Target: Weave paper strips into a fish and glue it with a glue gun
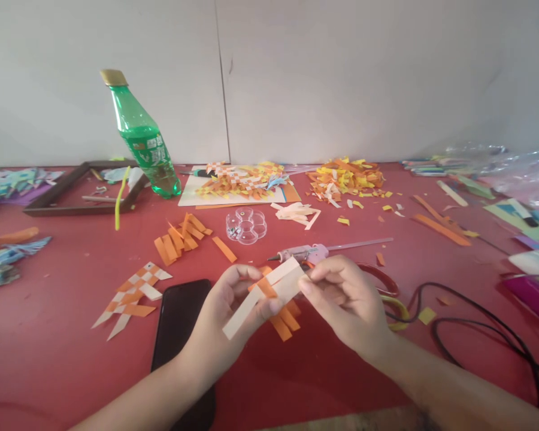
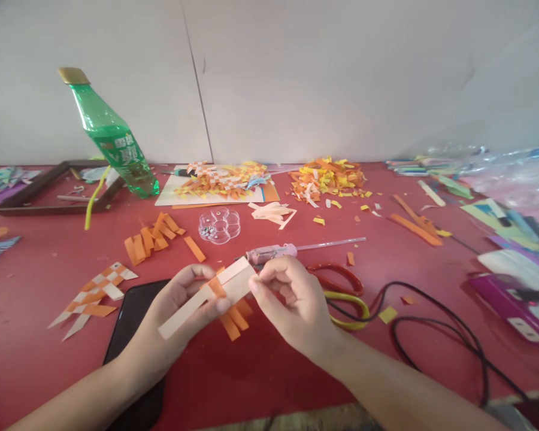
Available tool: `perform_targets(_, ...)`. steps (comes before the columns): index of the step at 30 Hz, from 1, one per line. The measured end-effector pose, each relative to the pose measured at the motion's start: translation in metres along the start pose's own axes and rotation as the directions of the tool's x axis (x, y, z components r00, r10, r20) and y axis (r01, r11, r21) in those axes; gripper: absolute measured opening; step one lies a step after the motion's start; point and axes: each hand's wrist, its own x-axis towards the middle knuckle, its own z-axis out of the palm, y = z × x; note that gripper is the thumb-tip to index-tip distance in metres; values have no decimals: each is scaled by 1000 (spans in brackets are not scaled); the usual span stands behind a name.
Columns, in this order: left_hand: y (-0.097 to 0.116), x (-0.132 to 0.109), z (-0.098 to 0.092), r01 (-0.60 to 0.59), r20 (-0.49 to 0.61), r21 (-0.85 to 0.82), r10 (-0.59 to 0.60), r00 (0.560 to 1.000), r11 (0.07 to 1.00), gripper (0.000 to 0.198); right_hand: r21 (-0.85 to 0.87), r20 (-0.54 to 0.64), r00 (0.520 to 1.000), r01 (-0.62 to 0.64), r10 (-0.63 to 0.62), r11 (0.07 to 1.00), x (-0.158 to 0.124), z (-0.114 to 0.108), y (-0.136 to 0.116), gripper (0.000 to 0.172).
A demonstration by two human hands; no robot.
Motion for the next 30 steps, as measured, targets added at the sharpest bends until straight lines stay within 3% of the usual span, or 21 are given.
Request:
perform_targets(6, -1, 1, -1, 70, -68, -52, -73, 995, 996, 27, -52, -85, 995, 39, -43, 998, 4, 0, 2, 12)
perform_targets(9, -2, 2, -2, 77, -80, -67, -82, 993, 995, 24, -166, -61, 981, 173, -186, 971, 2, -5, 0, 14)
perform_targets(11, -3, 1, -2, 59, -89, -30, -61, 994, 998, 23, -309, -11, 920, 370, -393, 876, 0, -9, -3, 20)
perform_targets(13, -3, -1, -2, 9, -82, 57, -4, 997, 998, 20, -433, 92, 809, 557, -580, 708, -2, -12, -7, 23)
perform_targets(15, -3, -5, 1, -69, -59, 191, 81, 995, 979, 14, -477, 205, 716, 669, -667, 570, -4, -12, -9, 24)
perform_targets(17, -3, -7, 4, -148, -17, 329, 163, 987, 933, 9, -485, 270, 681, 707, -681, 515, -4, -8, -10, 32)
perform_targets(20, -3, -9, 7, -231, 47, 432, 234, 971, 872, 9, -478, 266, 717, 678, -644, 558, -5, -1, -8, 44)
perform_targets(24, -4, -9, 3, -255, 23, 437, 273, 962, 862, 8, -401, 244, 797, 602, -553, 690, -5, -1, -6, 38)
perform_targets(30, -6, -8, -2, -292, 10, 437, 320, 947, 851, 8, -362, 158, 875, 483, -458, 797, -5, -9, -2, 43)
